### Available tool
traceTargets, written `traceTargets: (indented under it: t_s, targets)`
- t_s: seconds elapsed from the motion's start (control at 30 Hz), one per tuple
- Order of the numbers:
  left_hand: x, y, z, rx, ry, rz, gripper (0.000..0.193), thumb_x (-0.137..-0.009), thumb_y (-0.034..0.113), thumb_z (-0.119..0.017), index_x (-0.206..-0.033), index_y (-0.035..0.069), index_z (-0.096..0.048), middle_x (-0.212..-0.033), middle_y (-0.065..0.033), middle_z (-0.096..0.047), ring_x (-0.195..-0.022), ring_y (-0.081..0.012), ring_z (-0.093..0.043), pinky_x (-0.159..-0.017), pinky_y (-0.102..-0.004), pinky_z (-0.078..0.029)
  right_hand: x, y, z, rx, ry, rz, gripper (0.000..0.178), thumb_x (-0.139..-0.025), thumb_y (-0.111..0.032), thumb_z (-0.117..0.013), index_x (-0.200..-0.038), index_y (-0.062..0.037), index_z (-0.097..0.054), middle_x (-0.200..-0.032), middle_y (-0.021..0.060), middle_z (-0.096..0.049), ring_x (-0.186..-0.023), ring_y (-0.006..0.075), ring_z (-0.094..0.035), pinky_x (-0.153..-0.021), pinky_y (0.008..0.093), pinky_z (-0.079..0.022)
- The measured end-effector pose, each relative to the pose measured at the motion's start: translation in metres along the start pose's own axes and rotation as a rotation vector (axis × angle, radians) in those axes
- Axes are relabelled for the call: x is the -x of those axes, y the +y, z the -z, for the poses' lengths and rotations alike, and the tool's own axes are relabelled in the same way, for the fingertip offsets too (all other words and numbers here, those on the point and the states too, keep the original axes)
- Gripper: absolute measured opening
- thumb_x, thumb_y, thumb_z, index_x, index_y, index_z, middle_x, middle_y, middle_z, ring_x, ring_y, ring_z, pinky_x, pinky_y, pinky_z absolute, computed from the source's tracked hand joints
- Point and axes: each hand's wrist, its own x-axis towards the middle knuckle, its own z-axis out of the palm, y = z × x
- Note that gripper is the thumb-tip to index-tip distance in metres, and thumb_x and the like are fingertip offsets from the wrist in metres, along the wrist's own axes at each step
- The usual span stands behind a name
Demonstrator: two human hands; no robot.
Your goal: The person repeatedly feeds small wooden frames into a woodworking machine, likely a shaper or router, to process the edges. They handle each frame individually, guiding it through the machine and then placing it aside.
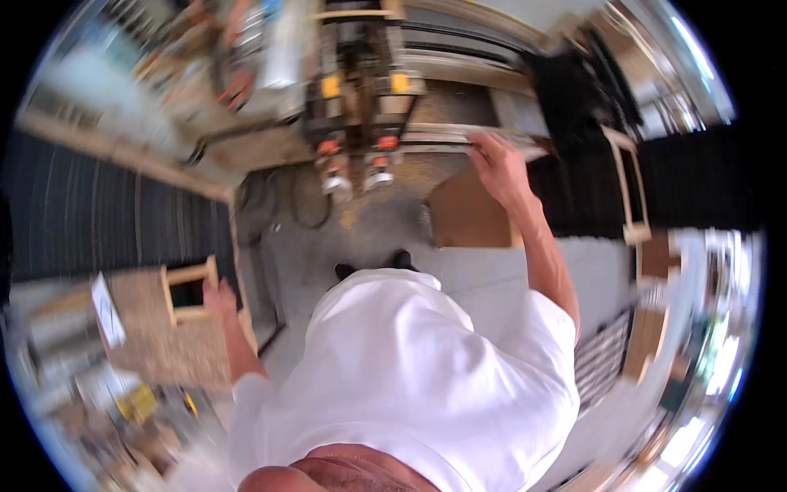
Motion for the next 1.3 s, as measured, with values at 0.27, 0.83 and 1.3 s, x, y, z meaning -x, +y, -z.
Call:
traceTargets:
  t_s: [0.27, 0.83, 1.3]
  targets:
    - [-0.009, 0.062, 0.001, -0.257, -0.086, 0.094, 0.054, -0.085, 0.017, -0.066, -0.132, -0.004, -0.050, -0.125, -0.0235, -0.058, -0.114, -0.0414, -0.056, -0.093, -0.0509, -0.046, 0.059, 0.091, 0.186, 0.688, 0.459, -0.159, 0.022, -0.084, -0.019, -0.070, -0.101, -0.0055, -0.067, -0.104, 0.0110, -0.068, -0.093, 0.0321, -0.064, -0.080, 0.0403, -0.051]
    - [0.049, 0.463, -0.086, 0.961, -0.576, -0.198, 0.037, -0.096, 0.015, -0.062, -0.127, -0.004, -0.055, -0.119, -0.0132, -0.064, -0.107, -0.0179, -0.062, -0.093, -0.0292, -0.048, 0.123, 0.105, 0.231, 0.182, 0.486, -0.648, 0.021, -0.089, -0.010, -0.068, -0.109, -0.0058, -0.065, -0.094, 0.0092, -0.070, -0.083, 0.0171, -0.066, -0.077, 0.0290, -0.051]
    - [-0.198, 0.694, -0.230, 1.524, -0.781, 0.452, 0.079, -0.095, 0.040, -0.060, -0.148, -0.004, -0.021, -0.144, -0.0275, -0.038, -0.126, -0.0403, -0.049, -0.103, -0.0474, -0.049, 0.027, 0.057, 0.176, 0.080, 0.389, -0.235, 0.023, -0.075, 0.007, -0.072, -0.095, -0.0011, -0.065, -0.102, 0.0137, -0.068, -0.092, 0.0287, -0.065, -0.073, 0.0322, -0.054]
